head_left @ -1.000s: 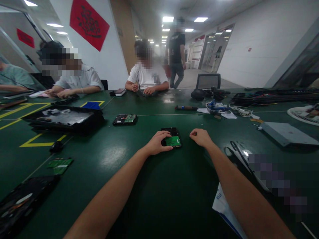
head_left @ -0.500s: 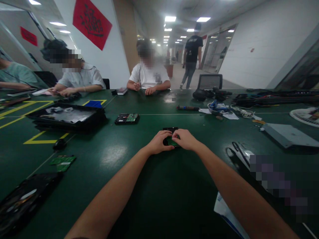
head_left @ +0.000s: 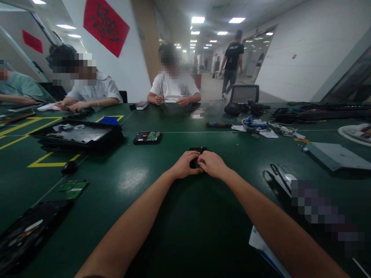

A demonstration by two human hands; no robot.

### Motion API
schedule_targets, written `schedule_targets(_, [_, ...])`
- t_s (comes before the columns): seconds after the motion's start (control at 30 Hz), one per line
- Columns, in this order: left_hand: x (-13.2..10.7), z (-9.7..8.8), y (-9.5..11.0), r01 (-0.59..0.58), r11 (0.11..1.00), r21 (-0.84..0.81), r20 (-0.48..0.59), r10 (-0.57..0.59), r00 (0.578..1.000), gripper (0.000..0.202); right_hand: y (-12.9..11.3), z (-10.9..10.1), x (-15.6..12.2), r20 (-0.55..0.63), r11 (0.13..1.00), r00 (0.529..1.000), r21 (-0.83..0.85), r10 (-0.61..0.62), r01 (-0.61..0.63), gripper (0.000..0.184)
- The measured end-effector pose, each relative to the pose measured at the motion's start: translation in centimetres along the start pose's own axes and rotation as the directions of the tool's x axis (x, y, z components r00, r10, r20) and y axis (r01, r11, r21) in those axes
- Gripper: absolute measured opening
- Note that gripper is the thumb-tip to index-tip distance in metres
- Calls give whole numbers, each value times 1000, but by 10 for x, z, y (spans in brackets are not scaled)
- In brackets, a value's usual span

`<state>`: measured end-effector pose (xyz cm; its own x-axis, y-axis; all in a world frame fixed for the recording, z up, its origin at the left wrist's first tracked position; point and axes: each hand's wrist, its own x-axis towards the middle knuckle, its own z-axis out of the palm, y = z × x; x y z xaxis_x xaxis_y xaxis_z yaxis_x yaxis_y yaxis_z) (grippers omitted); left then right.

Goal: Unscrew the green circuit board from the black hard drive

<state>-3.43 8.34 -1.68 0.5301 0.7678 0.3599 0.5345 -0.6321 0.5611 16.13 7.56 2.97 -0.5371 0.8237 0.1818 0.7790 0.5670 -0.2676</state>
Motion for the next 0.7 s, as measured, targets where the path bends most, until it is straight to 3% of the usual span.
schedule_targets(0.33, [0, 1, -2, -16, 1000, -9, -12, 16, 1000, 63, -2, -10, -2, 19, 1000, 1000, -3, -8, 8, 15])
schedule_targets(0.43, [0, 3, -5, -25, 999, -19, -23, 25, 999, 67, -9, -41, -6, -9, 992, 1000, 123, -24, 25, 14])
schedule_targets(0.5, [-1, 4, -7, -52, 998, -25, -41, 51, 998, 64, -21, -77, -17, 91, 949, 988, 299, -128, 96, 24])
schedule_targets(0.53, [-1, 5, -8, -62, 998, -24, -49, 61, 997, 63, -30, -98, -26, 170, 904, 955, 398, -241, 157, 30])
schedule_targets(0.6, [-1, 6, -9, -65, 998, -16, -56, 64, 996, 63, -51, -137, -48, 246, 743, 830, 614, -501, 267, 34])
schedule_targets(0.63, [-1, 6, -9, -59, 998, -12, -52, 59, 997, 64, -63, -153, -62, 238, 637, 742, 705, -627, 312, 35])
schedule_targets(0.67, [-1, 6, -9, -53, 999, -9, -45, 52, 998, 65, -75, -165, -77, 234, 533, 625, 772, -745, 346, 35])
schedule_targets(0.7, [-1, 5, -8, -46, 999, -8, -37, 46, 998, 66, -87, -173, -92, 260, 494, 541, 796, -800, 349, 34])
